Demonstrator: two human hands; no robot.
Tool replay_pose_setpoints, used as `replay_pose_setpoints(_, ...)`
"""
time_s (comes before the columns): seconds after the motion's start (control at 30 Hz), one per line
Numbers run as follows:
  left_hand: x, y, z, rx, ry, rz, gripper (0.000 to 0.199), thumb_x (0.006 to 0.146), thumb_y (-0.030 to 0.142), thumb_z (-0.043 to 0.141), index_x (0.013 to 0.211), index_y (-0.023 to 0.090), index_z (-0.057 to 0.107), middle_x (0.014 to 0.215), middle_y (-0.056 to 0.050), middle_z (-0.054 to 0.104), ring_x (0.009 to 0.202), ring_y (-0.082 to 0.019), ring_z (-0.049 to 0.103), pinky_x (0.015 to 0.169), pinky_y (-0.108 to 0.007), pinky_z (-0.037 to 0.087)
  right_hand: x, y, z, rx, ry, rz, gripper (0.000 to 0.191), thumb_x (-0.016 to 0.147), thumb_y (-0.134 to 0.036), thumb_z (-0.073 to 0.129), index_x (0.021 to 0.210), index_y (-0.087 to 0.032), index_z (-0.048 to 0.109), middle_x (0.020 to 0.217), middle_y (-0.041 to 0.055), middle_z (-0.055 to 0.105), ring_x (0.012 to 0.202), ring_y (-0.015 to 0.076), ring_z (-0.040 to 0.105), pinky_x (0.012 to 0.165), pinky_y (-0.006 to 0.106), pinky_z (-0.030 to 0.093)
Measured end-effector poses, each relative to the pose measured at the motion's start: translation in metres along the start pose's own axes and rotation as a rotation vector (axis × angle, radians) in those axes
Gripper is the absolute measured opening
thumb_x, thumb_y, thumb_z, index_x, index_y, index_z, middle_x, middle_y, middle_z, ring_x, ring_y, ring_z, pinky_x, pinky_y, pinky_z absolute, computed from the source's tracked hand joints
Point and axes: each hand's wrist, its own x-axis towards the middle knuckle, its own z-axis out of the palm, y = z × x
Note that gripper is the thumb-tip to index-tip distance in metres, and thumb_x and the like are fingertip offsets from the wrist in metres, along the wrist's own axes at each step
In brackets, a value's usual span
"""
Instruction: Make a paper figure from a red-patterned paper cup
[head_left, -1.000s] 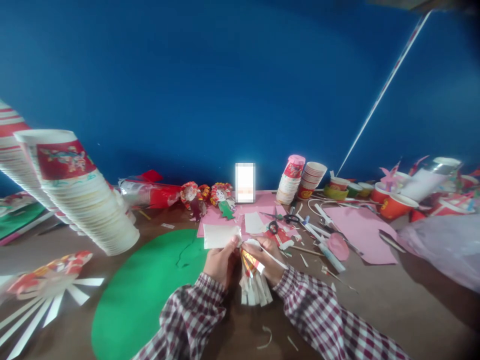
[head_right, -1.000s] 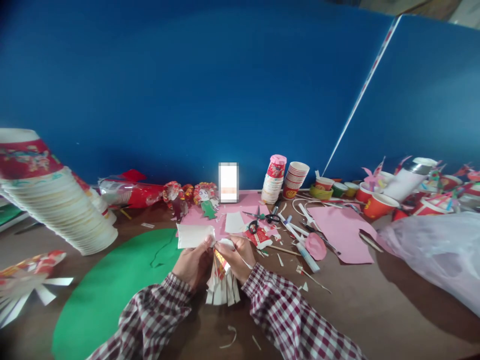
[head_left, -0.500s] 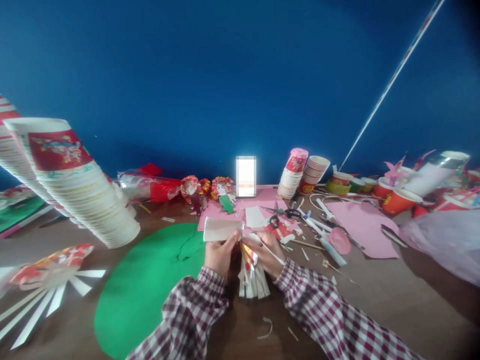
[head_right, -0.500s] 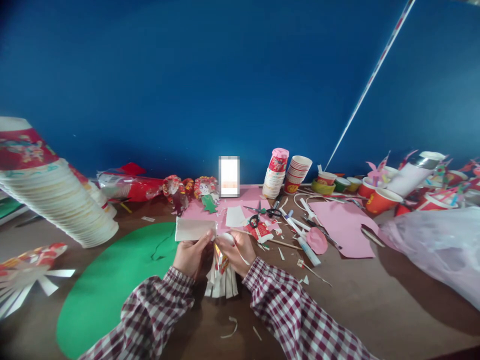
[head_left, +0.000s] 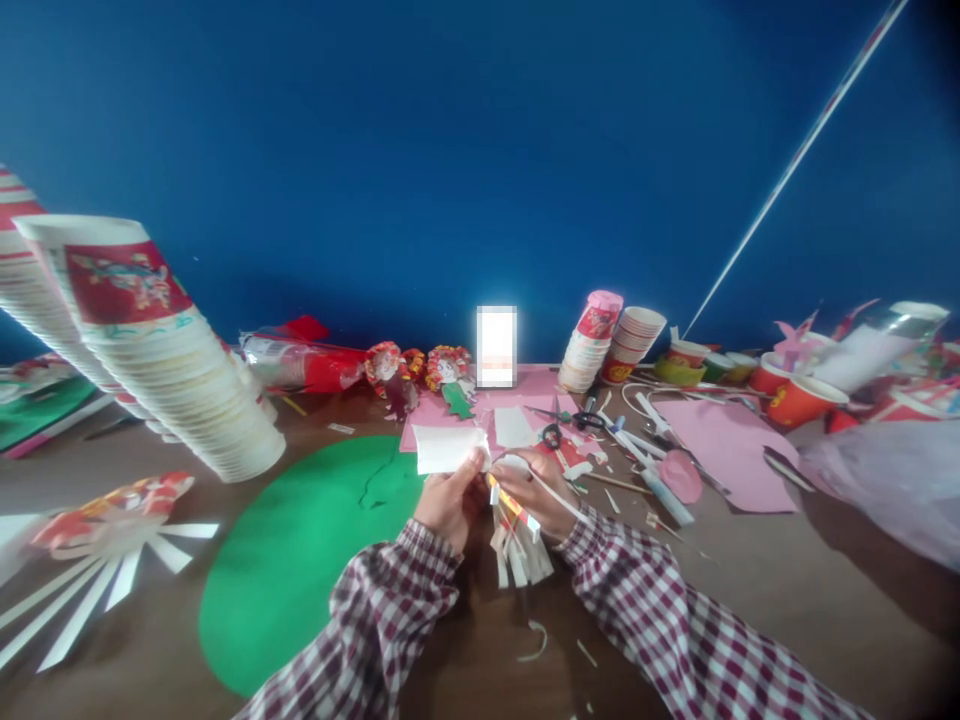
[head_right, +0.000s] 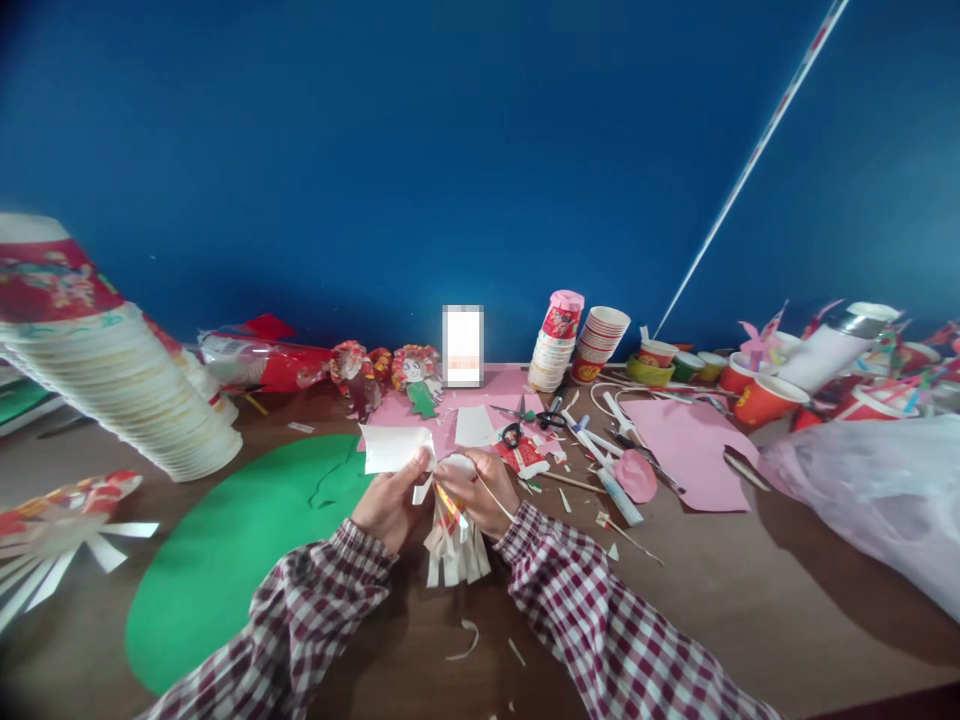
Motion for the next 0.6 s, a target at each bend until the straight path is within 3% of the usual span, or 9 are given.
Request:
replay_pose_setpoints(0.17, 0.002, -0.004, -0.005, -0.065, -0.052, -0.034, 0.028, 0.055, 0.03, 0.076, 0.058, 0.01, 0.058, 0.05, 0.001, 0.053, 0.048, -0.008, 0.052, 0.046, -0.019, 0.043, -0.001, -0.011, 0.0, -0.028, -0.001, -0.043, 0.026, 0.071, -0.038, 0.063, 0.067, -0.015, 0.053, 0.059, -0.0018, 0.042, 0.054, 0.0084, 0.038, 0.05, 0.022, 0.032)
replay_pose_setpoints(0.3, 0.0, -0.005, -0.004, -0.048, -0.135, -0.005, 0.026, 0.059, 0.033, 0.073, 0.065, 0.011, 0.06, 0.056, 0.001, 0.057, 0.047, -0.007, 0.051, 0.048, -0.019, 0.042, -0.003, -0.017, -0.003, 0.078, -0.064, 0.014, 0.034, 0.063, -0.047, 0.066, 0.067, -0.015, 0.054, 0.058, -0.0022, 0.043, 0.052, 0.009, 0.039, 0.048, 0.022, 0.033)
replay_pose_setpoints(0.5, 0.005, -0.003, -0.008, 0.157, -0.156, 0.284, 0.027, 0.057, 0.028, 0.074, 0.077, 0.012, 0.064, 0.075, -0.004, 0.066, 0.067, -0.014, 0.059, 0.062, -0.024, 0.046, -0.004, -0.009, -0.009, 0.271, -0.137, 0.122, 0.027, 0.067, -0.041, 0.065, 0.064, -0.017, 0.054, 0.056, -0.0024, 0.048, 0.049, 0.0087, 0.043, 0.05, 0.023, 0.04)
replay_pose_setpoints(0.6, 0.008, 0.001, -0.009, 0.278, -0.165, 0.397, 0.021, 0.06, 0.028, 0.072, 0.069, 0.011, 0.065, 0.07, -0.004, 0.066, 0.063, -0.014, 0.058, 0.061, -0.025, 0.045, -0.004, -0.006, -0.01, 0.297, -0.138, 0.113, 0.023, 0.065, -0.038, 0.067, 0.07, -0.017, 0.057, 0.06, -0.0012, 0.052, 0.052, 0.0098, 0.047, 0.054, 0.024, 0.042)
